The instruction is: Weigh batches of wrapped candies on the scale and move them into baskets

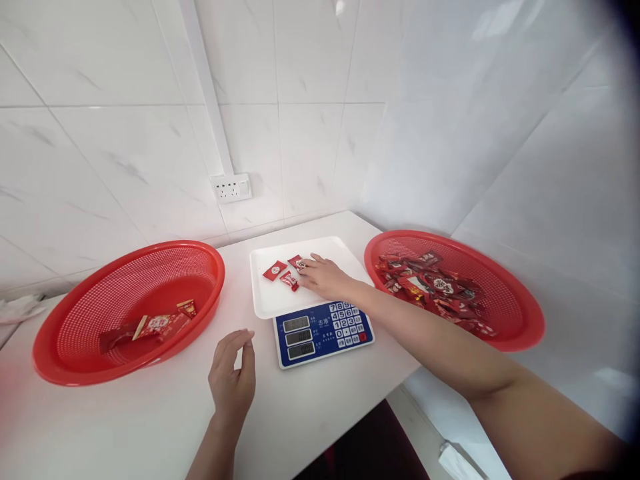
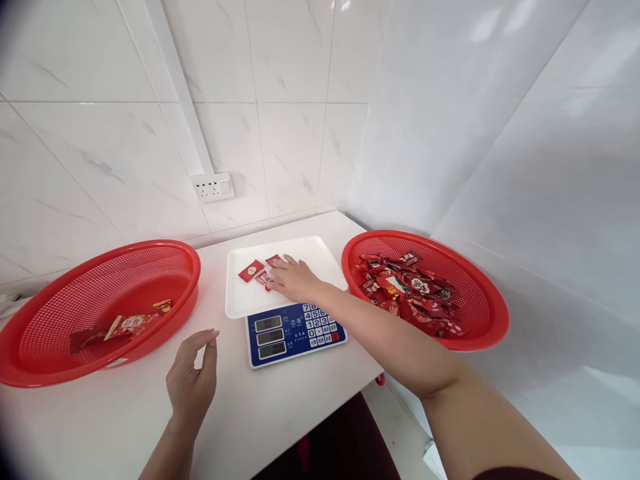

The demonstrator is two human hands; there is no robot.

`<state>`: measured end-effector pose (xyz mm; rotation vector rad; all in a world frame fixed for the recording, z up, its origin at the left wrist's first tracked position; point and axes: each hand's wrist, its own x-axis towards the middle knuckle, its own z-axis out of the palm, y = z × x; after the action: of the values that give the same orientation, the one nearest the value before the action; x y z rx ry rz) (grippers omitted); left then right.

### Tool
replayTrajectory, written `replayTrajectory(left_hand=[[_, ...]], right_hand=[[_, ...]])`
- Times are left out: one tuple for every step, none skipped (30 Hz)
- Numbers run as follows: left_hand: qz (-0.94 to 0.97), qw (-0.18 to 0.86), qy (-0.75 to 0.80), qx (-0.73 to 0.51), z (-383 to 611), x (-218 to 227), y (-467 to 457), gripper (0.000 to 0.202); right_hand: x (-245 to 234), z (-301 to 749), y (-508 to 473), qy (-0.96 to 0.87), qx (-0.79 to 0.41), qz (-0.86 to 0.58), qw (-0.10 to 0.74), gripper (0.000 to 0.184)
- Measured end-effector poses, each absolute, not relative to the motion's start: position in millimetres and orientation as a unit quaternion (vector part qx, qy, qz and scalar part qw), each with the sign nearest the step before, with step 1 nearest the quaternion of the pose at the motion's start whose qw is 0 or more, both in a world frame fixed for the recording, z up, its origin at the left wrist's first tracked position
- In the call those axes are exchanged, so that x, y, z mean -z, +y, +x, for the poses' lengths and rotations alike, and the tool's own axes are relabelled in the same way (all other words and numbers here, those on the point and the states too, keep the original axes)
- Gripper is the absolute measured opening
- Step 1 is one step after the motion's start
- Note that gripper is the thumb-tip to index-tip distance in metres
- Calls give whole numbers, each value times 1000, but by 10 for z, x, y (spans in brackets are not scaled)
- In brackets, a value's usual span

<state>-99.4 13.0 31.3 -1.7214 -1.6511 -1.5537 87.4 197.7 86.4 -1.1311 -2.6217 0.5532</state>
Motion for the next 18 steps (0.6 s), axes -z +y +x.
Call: replayTrajectory(left_hand=[[-601,147,-572,539,-993,-312,130,16],[-603,147,-571,537,-991,-312,130,16],[-604,149,-571,535,-990,-311,129,15],[-605,150,-572,533,-989,-311,128,15],[-605,150,-574,531,-989,-310,128,15],[-604,149,-576,530,-990,-309,127,15],[-603,148,-578,529,-991,-309,126,15],[-601,146,-581,529,-994,-308,126,14],[-598,145,-584,529,-997,-307,126,14],[-594,144,-589,528,-1000,-307,127,14],[-591,142,-594,528,-1003,-307,128,14],[-587,141,-597,528,-1005,-307,129,14],[-584,139,-600,529,-1006,-309,129,14],[-582,137,-601,530,-1005,-311,129,14],[-582,134,-600,533,-1001,-315,127,14],[-581,130,-598,536,-996,-320,123,14],[-581,126,-597,539,-989,-327,119,14],[-578,122,-596,544,-982,-335,114,14]], right_hand=[[-865,853,1939,-899,-194,-374,122,36],[-866,829,1900,-903,-201,-359,124,39],[-868,808,1863,-906,-208,-346,123,42],[-874,792,1830,-910,-210,-338,118,43],[-884,785,1801,-912,-208,-335,113,41],[-898,794,1778,-913,-203,-337,111,39],[-918,821,1760,-912,-199,-339,115,36],[-944,871,1747,-909,-198,-344,127,34],[-973,947,1741,-904,-198,-352,143,34],[-1004,1051,1743,-896,-197,-363,161,34],[-1034,1184,1754,-887,-192,-381,180,36],[-1061,1343,1776,-875,-183,-404,192,38],[-1080,1525,1810,-862,-169,-435,199,38],[-1088,1723,1853,-845,-158,-469,204,38],[-1081,1929,1905,-827,-156,-504,193,37],[-1058,2134,1960,-810,-161,-538,169,36],[-1019,2328,2014,-788,-170,-574,143,33],[-965,2504,2063,-770,-183,-602,110,29]])
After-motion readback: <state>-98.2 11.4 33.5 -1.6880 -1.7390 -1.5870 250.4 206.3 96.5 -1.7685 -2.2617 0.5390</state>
